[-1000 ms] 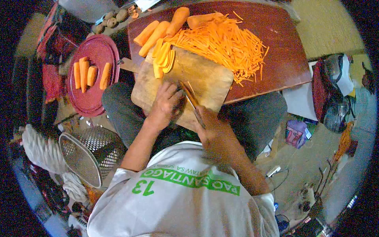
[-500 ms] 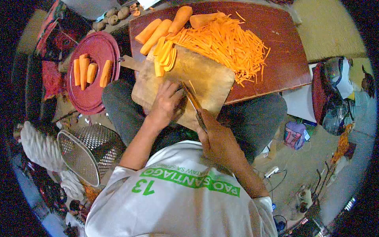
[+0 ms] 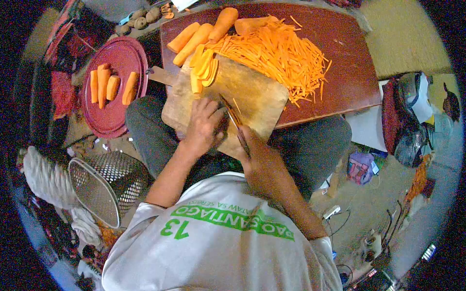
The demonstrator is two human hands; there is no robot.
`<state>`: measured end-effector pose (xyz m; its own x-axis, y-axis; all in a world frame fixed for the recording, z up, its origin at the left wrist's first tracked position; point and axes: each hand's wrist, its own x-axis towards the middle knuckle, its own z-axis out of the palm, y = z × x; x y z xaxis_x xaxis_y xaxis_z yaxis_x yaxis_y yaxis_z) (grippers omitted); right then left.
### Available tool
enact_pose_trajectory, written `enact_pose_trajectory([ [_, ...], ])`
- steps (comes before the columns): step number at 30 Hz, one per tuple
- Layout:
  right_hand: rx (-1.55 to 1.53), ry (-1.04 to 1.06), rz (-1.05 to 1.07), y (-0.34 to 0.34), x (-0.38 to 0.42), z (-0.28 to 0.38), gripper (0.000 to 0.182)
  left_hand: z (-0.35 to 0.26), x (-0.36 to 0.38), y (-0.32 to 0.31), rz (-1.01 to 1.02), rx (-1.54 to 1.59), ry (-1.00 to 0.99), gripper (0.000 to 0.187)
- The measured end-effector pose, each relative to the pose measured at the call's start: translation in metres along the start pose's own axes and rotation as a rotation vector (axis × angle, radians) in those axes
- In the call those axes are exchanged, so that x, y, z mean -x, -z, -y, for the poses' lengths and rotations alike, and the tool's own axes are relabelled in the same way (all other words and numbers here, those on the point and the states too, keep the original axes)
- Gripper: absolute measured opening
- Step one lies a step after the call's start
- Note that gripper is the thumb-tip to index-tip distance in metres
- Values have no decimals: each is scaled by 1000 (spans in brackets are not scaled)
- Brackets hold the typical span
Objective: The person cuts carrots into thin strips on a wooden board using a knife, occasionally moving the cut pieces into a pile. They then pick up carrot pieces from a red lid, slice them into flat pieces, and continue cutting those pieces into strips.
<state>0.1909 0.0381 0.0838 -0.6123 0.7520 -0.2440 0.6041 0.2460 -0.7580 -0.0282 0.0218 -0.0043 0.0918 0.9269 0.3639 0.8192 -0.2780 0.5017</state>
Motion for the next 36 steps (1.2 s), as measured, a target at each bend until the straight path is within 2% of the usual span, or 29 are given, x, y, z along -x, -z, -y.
enact_pose_trajectory([
  [2, -38, 194, -155, -14, -15, -15, 47, 1, 0, -1, 14, 3, 8, 45],
  [3, -50, 133, -83, -9, -21, -13, 49, 1, 1, -1, 22, 1, 14, 45],
  [6, -67, 37, 41, 5, -25, -3, 52, 3, 1, -2, -16, 8, -24, 62],
  [8, -46, 93, 24, 9, -6, -2, 52, 1, 1, 0, -12, 19, -12, 61],
  [9, -29, 48, 35, 7, -1, -1, 52, 0, 2, 1, -10, 24, -2, 60],
  [11, 2, -39, 45, 3, 6, -1, 51, -1, -1, 2, -27, 25, -6, 48],
  [12, -14, -15, 39, 2, 2, 0, 51, -1, -2, 2, -32, 27, -15, 43],
  [17, -33, -11, -28, -10, -33, -4, 46, 0, 1, -4, -37, -1, -3, 39],
  [20, -167, -42, 14, 4, -16, 2, 46, 1, -1, -3, -85, 7, -28, 36],
  [23, -89, 70, -2, -1, -1, -10, 48, -1, 1, -1, -93, 8, -17, 34],
  [26, -113, -30, -6, -3, -12, -2, 45, 0, 0, -3, -63, 9, -4, 35],
  [29, -150, 21, -71, -4, -33, -2, 44, -2, 2, -2, -62, 17, -2, 35],
  [30, -166, 49, -91, -3, -31, -5, 44, -1, 0, -1, -72, 17, -5, 34],
  [33, -214, 80, -127, 6, -25, -13, 44, 6, 3, -6, -264, 127, -4, 31],
  [36, -246, 53, -140, 15, -5, -11, 42, 11, 3, 2, -297, 193, 133, 30],
])
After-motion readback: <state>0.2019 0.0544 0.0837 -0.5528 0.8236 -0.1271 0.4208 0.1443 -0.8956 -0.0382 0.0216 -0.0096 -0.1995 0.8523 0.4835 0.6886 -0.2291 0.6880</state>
